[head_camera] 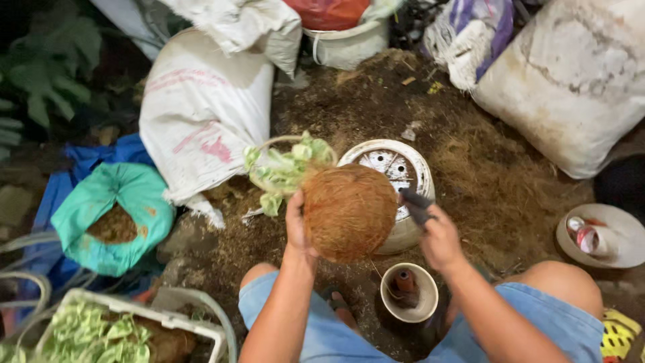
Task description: The person wraps a pothos plant around a coconut husk with coco fiber, then secures it with a red rubber band and trims excess fiber using a knife. The finished unit is placed into a white plastic pot.
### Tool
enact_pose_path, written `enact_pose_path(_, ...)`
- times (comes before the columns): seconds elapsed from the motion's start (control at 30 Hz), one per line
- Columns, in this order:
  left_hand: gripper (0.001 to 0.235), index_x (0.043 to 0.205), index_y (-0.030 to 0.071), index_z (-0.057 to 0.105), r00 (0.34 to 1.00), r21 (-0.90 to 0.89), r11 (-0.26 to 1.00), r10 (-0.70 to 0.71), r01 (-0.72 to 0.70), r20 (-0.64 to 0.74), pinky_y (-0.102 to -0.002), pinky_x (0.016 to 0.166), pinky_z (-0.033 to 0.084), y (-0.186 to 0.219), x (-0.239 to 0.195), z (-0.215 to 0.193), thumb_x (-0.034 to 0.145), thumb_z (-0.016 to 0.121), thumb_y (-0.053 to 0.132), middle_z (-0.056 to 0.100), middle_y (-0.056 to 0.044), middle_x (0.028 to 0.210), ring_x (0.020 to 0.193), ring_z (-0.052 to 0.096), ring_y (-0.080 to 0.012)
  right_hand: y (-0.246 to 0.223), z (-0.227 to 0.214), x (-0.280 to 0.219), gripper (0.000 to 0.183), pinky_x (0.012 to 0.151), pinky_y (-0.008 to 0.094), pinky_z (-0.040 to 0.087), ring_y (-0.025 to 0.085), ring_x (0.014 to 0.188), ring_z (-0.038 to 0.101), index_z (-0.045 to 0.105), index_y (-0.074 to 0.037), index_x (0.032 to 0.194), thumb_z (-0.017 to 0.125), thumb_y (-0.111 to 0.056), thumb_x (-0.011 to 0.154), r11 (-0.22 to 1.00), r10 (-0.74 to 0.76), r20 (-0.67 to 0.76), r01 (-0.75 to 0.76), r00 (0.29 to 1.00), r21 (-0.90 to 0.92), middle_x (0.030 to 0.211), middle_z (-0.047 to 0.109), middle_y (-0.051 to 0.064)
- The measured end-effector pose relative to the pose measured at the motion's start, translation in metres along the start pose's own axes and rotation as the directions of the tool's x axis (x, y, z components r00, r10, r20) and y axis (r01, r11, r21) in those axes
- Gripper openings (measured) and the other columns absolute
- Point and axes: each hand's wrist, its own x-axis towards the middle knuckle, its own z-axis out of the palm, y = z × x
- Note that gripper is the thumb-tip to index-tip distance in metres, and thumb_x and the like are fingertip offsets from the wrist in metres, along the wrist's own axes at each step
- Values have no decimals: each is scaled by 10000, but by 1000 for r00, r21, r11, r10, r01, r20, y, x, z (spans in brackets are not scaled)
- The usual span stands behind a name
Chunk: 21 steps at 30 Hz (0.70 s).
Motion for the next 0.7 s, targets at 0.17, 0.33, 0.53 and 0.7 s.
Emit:
enact_pose_path(0.17,652,1435,25,534,999,169,985,22,-16,-30,-485,1067,526,43,-25,32,978,536,489,612,-181,1418,1270,622,-314,32,41,-57,331,861,360,521,179,965,639,625,-4,1283,505,-119,996,885,312,160,-348,936,308,1110,699,56)
enact_pose_path(0.33,623,1405,15,547,999,144,988,47,-50,26,-479,1052,539,81,-45,47,990,518,479,628,-193,1384,1246,640,-311,35,31,-103,274,585,294,453,151,660,569,647,22,1202,539,-87,975,968,249,279,-245,928,-49,914,698,134)
enact_pose_path(0.53,604,1347,5,597,987,148,989,2,-26,163,-466,1028,552,109,-44,83,970,582,476,683,-186,1300,1167,683,-296,-11,37,-71,364,922,288,470,156,1039,609,628,-9,1253,464,-91,938,923,-264,51,268,963,-276,1148,670,59)
enact_pose_path(0.7,542,1293,-12,636,963,148,984,61,-102,262,-427,1004,560,118,-29,124,979,672,428,706,-163,1224,1091,695,-267,-29,80,-11,386,1057,304,442,158,1174,594,601,-15,1291,484,-37,924,968,-232,113,241,966,-74,1259,647,48)
